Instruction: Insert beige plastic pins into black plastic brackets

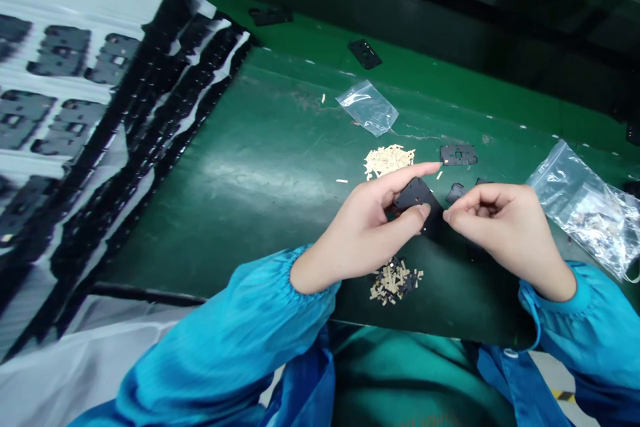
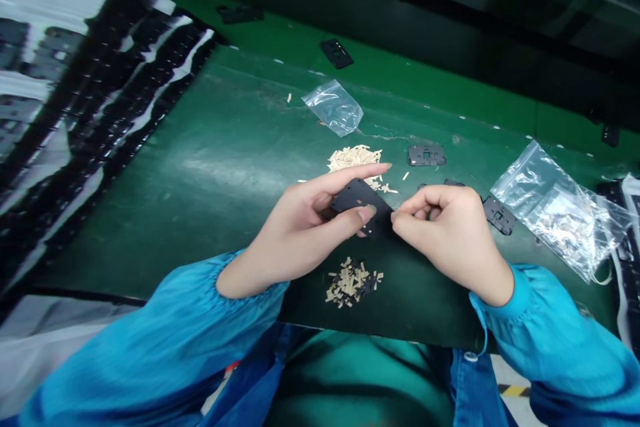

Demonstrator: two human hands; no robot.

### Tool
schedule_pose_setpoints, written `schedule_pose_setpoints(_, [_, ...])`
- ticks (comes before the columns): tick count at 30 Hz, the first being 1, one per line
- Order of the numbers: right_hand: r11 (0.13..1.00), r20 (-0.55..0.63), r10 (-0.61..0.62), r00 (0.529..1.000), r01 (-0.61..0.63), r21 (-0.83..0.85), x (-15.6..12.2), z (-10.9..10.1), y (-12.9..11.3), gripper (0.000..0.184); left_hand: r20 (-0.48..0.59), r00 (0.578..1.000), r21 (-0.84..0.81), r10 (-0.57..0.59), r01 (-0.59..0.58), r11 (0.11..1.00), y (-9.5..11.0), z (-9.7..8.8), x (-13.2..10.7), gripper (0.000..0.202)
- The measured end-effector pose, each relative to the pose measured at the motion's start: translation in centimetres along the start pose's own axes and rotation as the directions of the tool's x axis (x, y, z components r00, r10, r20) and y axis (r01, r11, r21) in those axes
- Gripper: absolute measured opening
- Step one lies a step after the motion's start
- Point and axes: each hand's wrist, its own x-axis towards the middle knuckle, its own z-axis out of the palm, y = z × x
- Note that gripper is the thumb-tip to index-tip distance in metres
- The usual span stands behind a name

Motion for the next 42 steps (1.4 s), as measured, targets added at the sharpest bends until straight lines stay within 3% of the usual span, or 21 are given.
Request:
schedule_pose_setpoints(4, [0.985,0.100,0.125,0.987,-0.136,0.110,0.52,-0.47,-0.36,0.006,0.002,1.000,-0.020,-0.012,0.012,1.000,0.17,-0.09,-0.07,0.051])
schedule_pose_setpoints(9, [0.972,0.124,0.156,0.980,-0.174,0.155,0.73,-0.59,-0.42,0.003,0.014,0.999,-0.030,-0.035,0.035,0.999,0.46,-0.13,-0.08,0.051])
schedule_pose_setpoints(25, [0.991,0.053,0.080,0.995,-0.086,0.106,0.48,-0.39,-0.56,0.004,0.044,0.991,-0.164,-0.129,0.134,0.977,0.85,-0.26,-0.03,0.050])
schedule_pose_setpoints(36, [0.998,0.010,-0.060,0.998,0.060,0.021,-0.12,-0.39,-0.57,0.008,0.047,0.987,-0.178,-0.157,0.163,0.970,1.03,-0.33,0.31,0.047])
schedule_pose_setpoints(42, [0.998,-0.028,-0.066,0.997,0.067,0.009,-0.21,-0.13,-0.49,0.009,0.040,0.986,-0.191,-0.164,0.169,0.967,0.96,-0.35,0.24,0.048])
